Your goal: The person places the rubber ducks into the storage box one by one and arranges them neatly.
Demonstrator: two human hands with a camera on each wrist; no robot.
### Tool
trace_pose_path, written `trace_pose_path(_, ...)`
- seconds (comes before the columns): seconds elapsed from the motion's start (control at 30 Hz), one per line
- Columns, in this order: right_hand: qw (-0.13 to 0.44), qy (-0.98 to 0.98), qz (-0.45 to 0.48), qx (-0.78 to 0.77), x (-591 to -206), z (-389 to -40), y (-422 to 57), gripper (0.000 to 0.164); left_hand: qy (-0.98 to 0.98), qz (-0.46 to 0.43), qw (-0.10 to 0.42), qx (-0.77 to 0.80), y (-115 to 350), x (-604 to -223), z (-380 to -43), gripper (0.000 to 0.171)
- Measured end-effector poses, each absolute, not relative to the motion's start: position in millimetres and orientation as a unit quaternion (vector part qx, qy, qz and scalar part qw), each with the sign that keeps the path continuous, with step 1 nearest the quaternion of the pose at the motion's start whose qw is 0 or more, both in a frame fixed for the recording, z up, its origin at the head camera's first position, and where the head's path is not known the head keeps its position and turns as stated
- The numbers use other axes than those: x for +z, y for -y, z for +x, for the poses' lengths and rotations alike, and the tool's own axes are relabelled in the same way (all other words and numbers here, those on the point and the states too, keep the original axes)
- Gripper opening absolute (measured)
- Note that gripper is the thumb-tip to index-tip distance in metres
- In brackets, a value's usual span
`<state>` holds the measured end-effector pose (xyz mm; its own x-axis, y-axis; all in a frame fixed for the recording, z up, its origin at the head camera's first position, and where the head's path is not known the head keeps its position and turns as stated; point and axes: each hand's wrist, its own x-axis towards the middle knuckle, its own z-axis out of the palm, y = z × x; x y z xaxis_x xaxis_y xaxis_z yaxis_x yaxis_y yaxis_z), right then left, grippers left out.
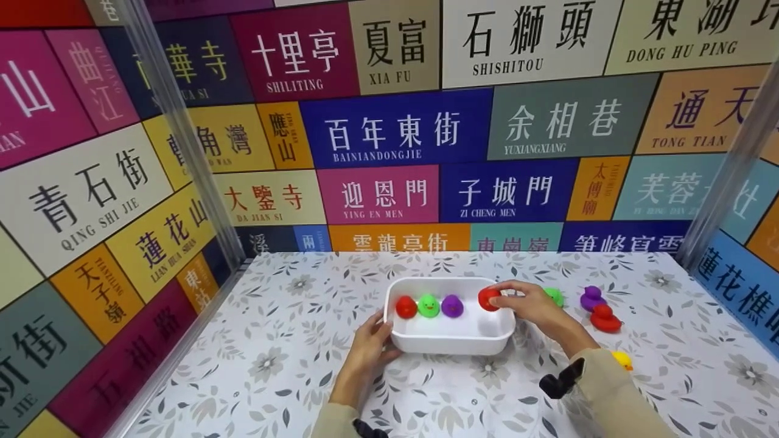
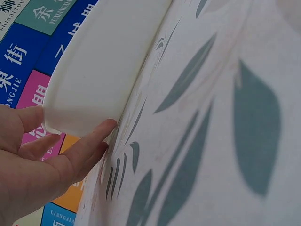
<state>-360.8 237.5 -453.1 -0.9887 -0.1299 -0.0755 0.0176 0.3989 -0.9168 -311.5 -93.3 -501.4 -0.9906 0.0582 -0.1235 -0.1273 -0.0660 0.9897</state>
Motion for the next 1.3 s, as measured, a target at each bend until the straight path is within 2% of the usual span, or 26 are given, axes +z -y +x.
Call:
trace_pose_path(0.47,0.136,-0.847,-0.046,-0.512,-464,-383,-237,0.048,-0.668,-0.047,0.072,0.74,92,-501,-313,0.055)
trace_pose_path(0.73,0.126,-0.861,-0.104,-0.481,-469,-393,-235,0.046,-0.663,-0.038,0.072,0.744,93,-501,-312,0.055)
trace_pose_path(1.3,0.116,-0.891,-0.114,-0.423,-470,-398,-227,0.041,-0.674,-0.04,0.068,0.734,93,-500,-312,0.055)
